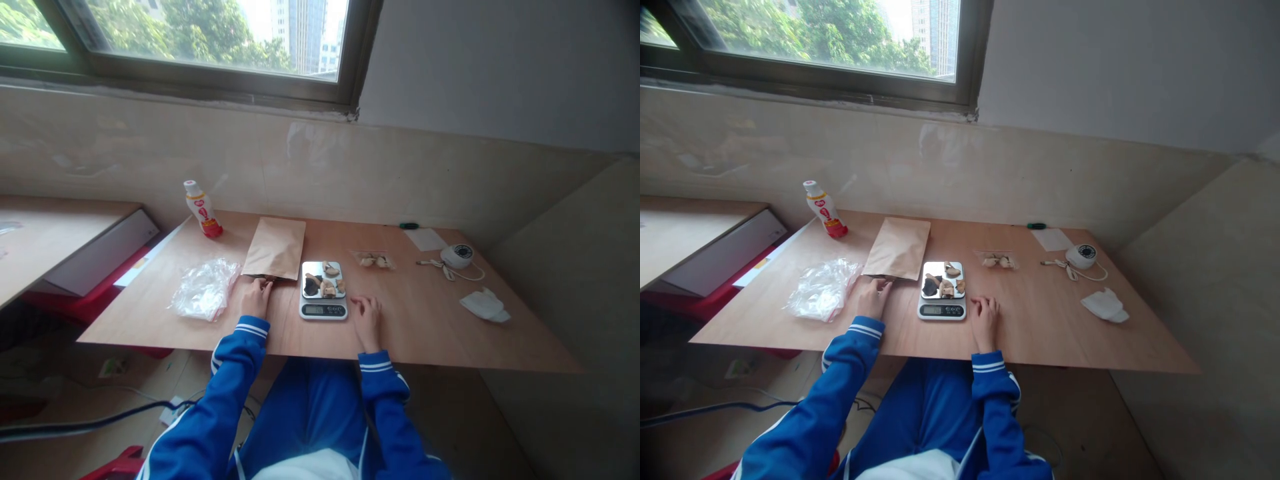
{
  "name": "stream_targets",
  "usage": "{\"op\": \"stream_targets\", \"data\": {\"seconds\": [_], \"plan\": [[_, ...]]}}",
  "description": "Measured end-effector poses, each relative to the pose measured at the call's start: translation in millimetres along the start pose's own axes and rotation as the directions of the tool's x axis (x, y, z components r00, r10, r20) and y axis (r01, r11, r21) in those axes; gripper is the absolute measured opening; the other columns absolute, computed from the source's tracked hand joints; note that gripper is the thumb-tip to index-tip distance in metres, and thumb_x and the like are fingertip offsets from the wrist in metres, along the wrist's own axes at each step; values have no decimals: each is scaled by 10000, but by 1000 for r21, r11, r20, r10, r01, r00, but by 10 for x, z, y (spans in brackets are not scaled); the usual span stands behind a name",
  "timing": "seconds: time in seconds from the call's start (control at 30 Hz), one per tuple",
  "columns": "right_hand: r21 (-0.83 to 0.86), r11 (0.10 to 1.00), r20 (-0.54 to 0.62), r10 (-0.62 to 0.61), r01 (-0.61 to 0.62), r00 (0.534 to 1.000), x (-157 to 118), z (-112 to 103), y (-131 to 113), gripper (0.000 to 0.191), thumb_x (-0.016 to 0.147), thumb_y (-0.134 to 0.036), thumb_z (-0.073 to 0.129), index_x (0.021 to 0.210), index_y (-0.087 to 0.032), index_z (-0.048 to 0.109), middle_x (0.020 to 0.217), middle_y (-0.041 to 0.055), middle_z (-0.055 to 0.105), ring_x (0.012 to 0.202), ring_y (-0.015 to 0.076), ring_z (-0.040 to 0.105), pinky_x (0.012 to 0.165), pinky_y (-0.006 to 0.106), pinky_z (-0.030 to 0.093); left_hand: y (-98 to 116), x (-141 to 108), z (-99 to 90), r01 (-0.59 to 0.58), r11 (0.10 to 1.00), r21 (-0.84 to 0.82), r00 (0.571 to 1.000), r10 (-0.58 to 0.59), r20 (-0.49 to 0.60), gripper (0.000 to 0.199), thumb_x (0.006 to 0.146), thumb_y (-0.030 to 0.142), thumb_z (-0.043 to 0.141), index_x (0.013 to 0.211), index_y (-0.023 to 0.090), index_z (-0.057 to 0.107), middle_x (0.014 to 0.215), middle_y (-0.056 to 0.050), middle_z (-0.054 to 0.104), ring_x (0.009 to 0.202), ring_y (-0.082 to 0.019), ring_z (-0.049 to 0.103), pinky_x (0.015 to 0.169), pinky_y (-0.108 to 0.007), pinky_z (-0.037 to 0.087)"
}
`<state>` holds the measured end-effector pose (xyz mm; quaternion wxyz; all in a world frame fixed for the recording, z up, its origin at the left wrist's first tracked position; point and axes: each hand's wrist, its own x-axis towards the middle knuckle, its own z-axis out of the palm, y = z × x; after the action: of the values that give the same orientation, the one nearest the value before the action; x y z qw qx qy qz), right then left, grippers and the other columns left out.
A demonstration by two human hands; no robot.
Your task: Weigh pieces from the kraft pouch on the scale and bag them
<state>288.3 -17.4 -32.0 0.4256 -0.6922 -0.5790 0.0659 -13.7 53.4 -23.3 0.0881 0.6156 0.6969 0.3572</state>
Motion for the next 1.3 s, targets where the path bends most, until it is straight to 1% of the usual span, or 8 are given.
{"op": "stream_targets", "data": {"seconds": [0.17,0.33,0.47,0.67,0.83,1.0,1.17,1.3], "plan": [[7,1000,5,8,-8,1000,-5,-7,-15,276,841,-162,404,852,-173,679,944,118,573,923,261,505,818,410,440,0,-137,-162,79,995,-58,996,-82,-48,243,792,409,549,844,178,602,774,-65,698,683,-203,663,656,-326,520],[13,1000,4,26,-26,1000,-4,-10,-30,274,841,-168,405,848,-183,679,952,119,577,933,264,507,814,415,444,117,-284,-286,160,958,-239,978,-186,-89,233,740,413,615,824,196,630,785,-40,707,728,-199,672,728,-339,540],[54,998,4,44,-44,999,-1,-23,-42,272,859,-221,406,874,-176,674,945,125,597,934,268,516,831,433,446,383,-309,-279,167,888,-429,984,-178,14,272,738,432,647,847,182,647,841,-62,722,825,-217,690,798,-354,550],[344,922,101,152,-178,983,31,23,-121,334,888,-417,446,1064,-178,598,1095,122,609,932,219,581,835,382,488,720,-94,-73,197,756,-624,975,-82,209,321,736,429,675,902,156,646,930,-89,727,909,-209,686,861,-362,540],[384,882,93,257,-273,962,170,242,-210,467,812,-570,519,1069,-182,550,1100,126,607,791,182,597,750,343,505,857,200,202,194,773,-604,955,-7,297,305,699,385,707,869,135,669,895,-99,730,853,-217,689,815,-370,551],[373,881,93,276,-291,957,258,386,-219,520,757,-628,552,1011,-175,528,1037,134,610,833,203,596,751,343,505,915,309,316,139,834,-533,948,43,315,227,695,328,705,836,150,712,877,-88,706,822,-210,666,831,-380,535],[408,861,101,288,-304,952,190,337,-203,461,807,-600,528,1006,-184,529,1005,113,625,785,187,597,724,329,512,866,171,166,66,881,-469,958,76,278,304,740,353,665,993,190,710,966,-78,675,840,-199,640,856,-372,515],[462,819,109,329,-341,938,101,254,-194,428,849,-567,486,1029,-182,540,1024,120,633,800,194,611,705,323,517,594,-112,-136,21,916,-402,986,47,158,300,831,378,526,1009,196,685,1028,-74,672,935,-203,636,866,-346,516]]}}
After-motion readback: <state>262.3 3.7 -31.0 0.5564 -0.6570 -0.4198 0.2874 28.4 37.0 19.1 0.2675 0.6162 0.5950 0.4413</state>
